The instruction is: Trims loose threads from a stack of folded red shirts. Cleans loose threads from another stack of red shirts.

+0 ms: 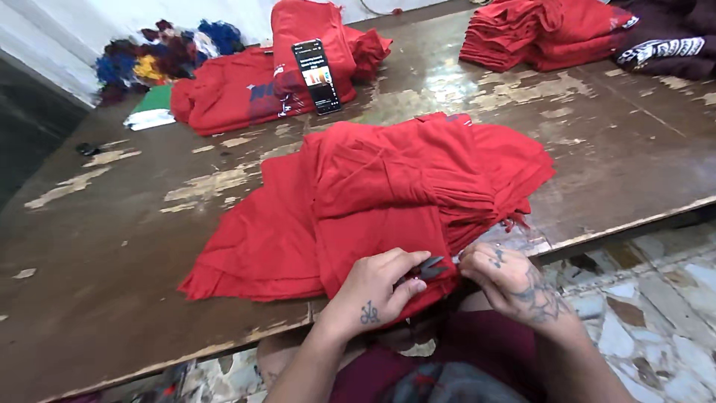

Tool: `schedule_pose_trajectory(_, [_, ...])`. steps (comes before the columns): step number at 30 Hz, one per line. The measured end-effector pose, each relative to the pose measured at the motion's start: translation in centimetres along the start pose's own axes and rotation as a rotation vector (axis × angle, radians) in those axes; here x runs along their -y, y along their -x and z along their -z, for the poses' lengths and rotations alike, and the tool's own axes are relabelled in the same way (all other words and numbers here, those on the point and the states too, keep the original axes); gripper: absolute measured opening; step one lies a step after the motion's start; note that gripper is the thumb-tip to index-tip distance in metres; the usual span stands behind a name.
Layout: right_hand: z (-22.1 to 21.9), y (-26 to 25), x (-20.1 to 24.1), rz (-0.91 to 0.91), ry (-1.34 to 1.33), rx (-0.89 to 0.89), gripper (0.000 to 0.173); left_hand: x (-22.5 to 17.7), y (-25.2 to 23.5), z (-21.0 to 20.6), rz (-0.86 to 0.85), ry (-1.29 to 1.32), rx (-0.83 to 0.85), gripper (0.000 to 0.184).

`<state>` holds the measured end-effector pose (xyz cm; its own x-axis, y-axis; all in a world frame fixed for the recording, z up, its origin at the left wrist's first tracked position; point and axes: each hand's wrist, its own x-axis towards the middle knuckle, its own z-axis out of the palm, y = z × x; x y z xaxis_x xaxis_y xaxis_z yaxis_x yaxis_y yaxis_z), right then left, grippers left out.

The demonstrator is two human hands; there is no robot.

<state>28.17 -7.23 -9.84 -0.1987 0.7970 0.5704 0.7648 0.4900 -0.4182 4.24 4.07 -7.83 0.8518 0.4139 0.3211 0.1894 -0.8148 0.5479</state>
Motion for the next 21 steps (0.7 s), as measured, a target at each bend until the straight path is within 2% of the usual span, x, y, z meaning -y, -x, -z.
schedule_pose_trajectory(8, [0.2,0.7,0.2,0.039,0.028,-0.104,0.019,-0.7,-0.5,-1.4,-0.049,-0.204,-0.066,0.03])
schedule_pose_trajectory(14, [0.1,0.9,0.9,0.083,-0.157,-0.195,0.021,-0.8,-0.1,-1.7,-0.055,-0.221,-0.112,0.03])
schedule_pose_trajectory(16, [0.5,1.6,1.0,0.117,-0.223,-0.21,0.03,-1.1,0.2,-1.5,-0.017,-0.232,-0.126,0.031])
schedule_pose_trajectory(19, [1.0,2.2,0.6,0.119,-0.183,-0.206,0.055,-2.0,1.3,-0.1,0.086,-0.284,-0.084,0.035])
schedule_pose_trajectory(21, [1.0,1.4,0.7,0.048,-0.086,-0.135,0.067,-2.1,1.3,0.8,0.097,-0.301,-0.031,0.016])
